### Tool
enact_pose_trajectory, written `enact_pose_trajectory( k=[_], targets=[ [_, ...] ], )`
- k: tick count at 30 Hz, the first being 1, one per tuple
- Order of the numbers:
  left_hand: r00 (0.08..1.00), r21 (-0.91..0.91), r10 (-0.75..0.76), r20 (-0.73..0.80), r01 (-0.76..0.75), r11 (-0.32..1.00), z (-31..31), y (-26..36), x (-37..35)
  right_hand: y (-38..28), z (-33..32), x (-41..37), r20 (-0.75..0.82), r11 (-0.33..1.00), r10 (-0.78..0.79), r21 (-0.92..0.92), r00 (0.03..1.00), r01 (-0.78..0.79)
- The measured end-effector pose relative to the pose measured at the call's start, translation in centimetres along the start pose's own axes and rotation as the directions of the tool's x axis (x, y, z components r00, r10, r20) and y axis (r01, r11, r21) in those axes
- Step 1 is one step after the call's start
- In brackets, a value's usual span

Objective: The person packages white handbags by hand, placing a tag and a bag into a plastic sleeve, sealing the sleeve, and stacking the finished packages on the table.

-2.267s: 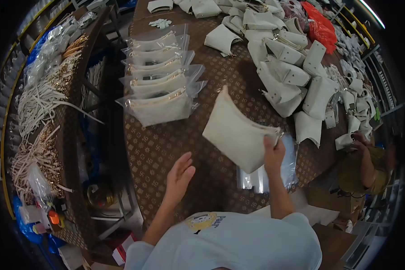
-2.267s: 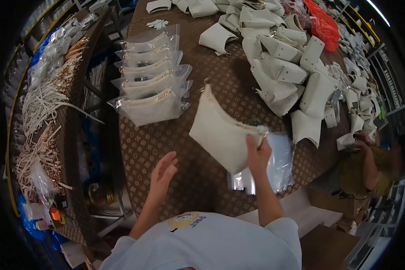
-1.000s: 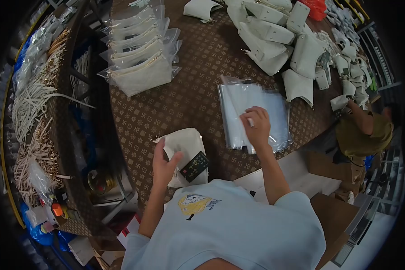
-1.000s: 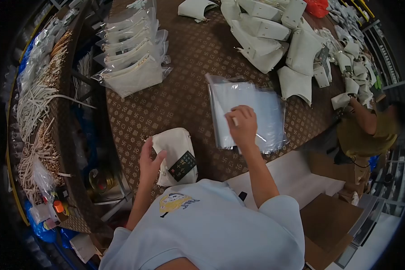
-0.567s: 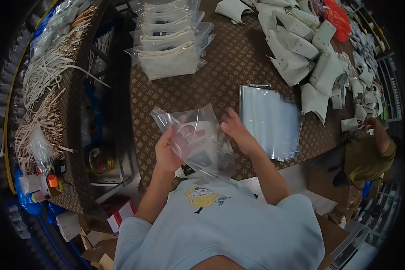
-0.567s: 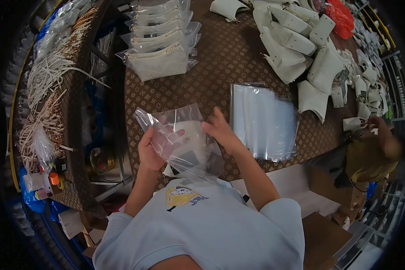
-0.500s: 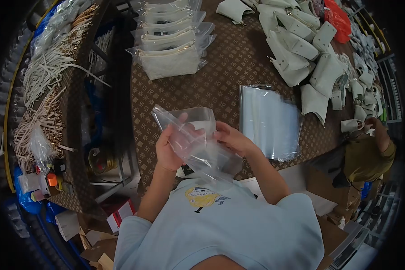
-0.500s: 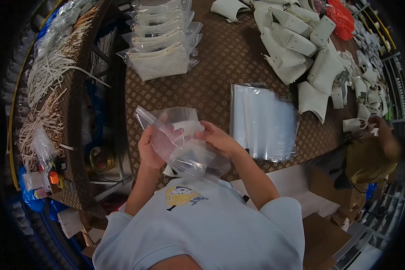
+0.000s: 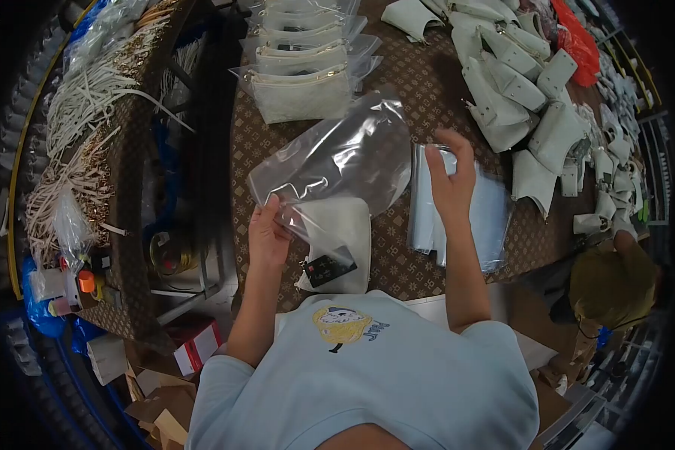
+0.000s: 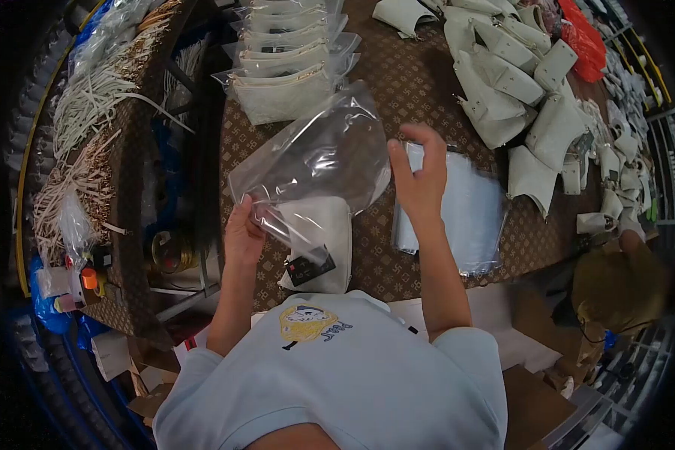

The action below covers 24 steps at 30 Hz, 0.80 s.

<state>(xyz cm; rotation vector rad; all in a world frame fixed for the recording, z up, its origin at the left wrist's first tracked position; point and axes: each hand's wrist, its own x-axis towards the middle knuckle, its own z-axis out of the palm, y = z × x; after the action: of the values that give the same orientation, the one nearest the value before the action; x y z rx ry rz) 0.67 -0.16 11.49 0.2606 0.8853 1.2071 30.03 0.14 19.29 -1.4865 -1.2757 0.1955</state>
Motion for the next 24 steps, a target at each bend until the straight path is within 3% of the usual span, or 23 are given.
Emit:
enact_pose_trajectory(
  k=[1,2,3,5,7,8,9,10,11,13,14,16,17,18,19,20,21,23,24],
  targets=[
    [0.991,-0.056,0.043,-0.123,-0.05,0.997,0.5,-0.7,0.0,-1.1,-0.8,-1.4,0.099,0.998,0.039,0.05,0.994,-0.044],
    [0.99,-0.062,0.044,-0.134,-0.053,0.997,0.7,-1.3,-0.2,-2.2,-1.7,-2.9,0.418,0.934,0.288,0.077,0.862,-0.35],
    [0.99,-0.149,0.01,-0.141,-0.031,0.988,0.8,-2.0,-0.4,-3.1,-2.6,-4.3,0.685,0.787,0.452,-0.004,0.572,-0.617],
    [0.988,-0.237,-0.03,-0.149,-0.006,0.971,1.4,-3.3,-1.0,-4.1,-2.0,-6.8,0.893,0.641,0.451,-0.317,0.008,-0.699],
    [0.973,-0.266,-0.134,-0.189,0.081,0.961,2.2,-4.8,-1.9,-4.3,-0.5,-10.3,0.864,0.427,0.5,-0.296,-0.049,-0.854],
    [0.968,-0.275,-0.174,-0.183,0.12,0.954,2.2,-5.6,-2.2,-4.2,0.4,-11.6,0.86,0.419,0.507,-0.299,-0.052,-0.857],
    [0.965,-0.273,-0.183,-0.186,0.128,0.953,2.3,-6.3,-2.7,-4.0,1.3,-12.7,0.829,0.182,0.558,-0.09,0.028,-0.979],
    [0.951,-0.291,-0.263,-0.162,0.208,0.934,2.4,-6.7,-3.2,-3.6,1.9,-13.7,0.779,-0.057,0.622,0.154,0.086,-0.986],
    [0.932,-0.305,-0.335,-0.135,0.283,0.909,2.3,-6.8,-3.4,-2.7,2.3,-14.3,0.779,-0.062,0.621,0.16,0.087,-0.985],
    [0.927,-0.251,-0.368,-0.076,0.34,0.907,1.7,-6.8,-4.0,-1.2,2.9,-14.9,0.724,-0.048,0.656,0.32,0.212,-0.946],
    [0.917,-0.164,-0.398,-0.041,0.387,0.908,1.3,-6.5,-4.3,-0.5,2.9,-15.1,0.723,-0.052,0.658,0.324,0.211,-0.945],
    [0.901,-0.074,-0.434,-0.006,0.433,0.898,0.2,-5.8,-3.8,0.6,2.3,-14.8,0.67,0.087,0.682,0.323,0.293,-0.942],
    [0.982,0.231,-0.094,-0.166,0.132,0.964,-1.1,-5.6,-3.0,1.2,1.9,-14.7,0.666,0.086,0.686,0.325,0.292,-0.942],
    [0.937,0.544,0.284,-0.201,-0.135,0.828,-1.6,-5.6,-2.4,1.9,1.3,-14.7,0.632,0.165,0.706,0.291,0.319,-0.942],
    [0.94,0.543,0.277,-0.2,-0.129,0.83,0.0,-4.5,-2.5,2.2,0.9,-14.7,0.598,0.241,0.723,0.251,0.346,-0.937],
    [0.864,0.737,0.503,0.012,-0.348,0.58,1.7,-3.1,-2.5,2.2,0.8,-14.7,0.595,0.239,0.728,0.246,0.341,-0.939],
    [0.727,0.822,0.634,0.264,-0.513,0.247,2.9,-2.3,-2.3,2.0,0.6,-14.8,0.586,0.254,0.736,0.228,0.341,-0.94],
    [0.722,0.761,0.261,0.641,-0.642,-0.096,2.9,-3.6,-0.2,1.9,0.7,-15.0,0.587,0.274,0.736,0.198,0.338,-0.941],
    [0.727,0.746,0.167,0.666,-0.647,-0.157,3.5,-5.1,0.7,2.1,1.0,-15.2,0.592,0.223,0.744,0.218,0.31,-0.95]
  ],
)
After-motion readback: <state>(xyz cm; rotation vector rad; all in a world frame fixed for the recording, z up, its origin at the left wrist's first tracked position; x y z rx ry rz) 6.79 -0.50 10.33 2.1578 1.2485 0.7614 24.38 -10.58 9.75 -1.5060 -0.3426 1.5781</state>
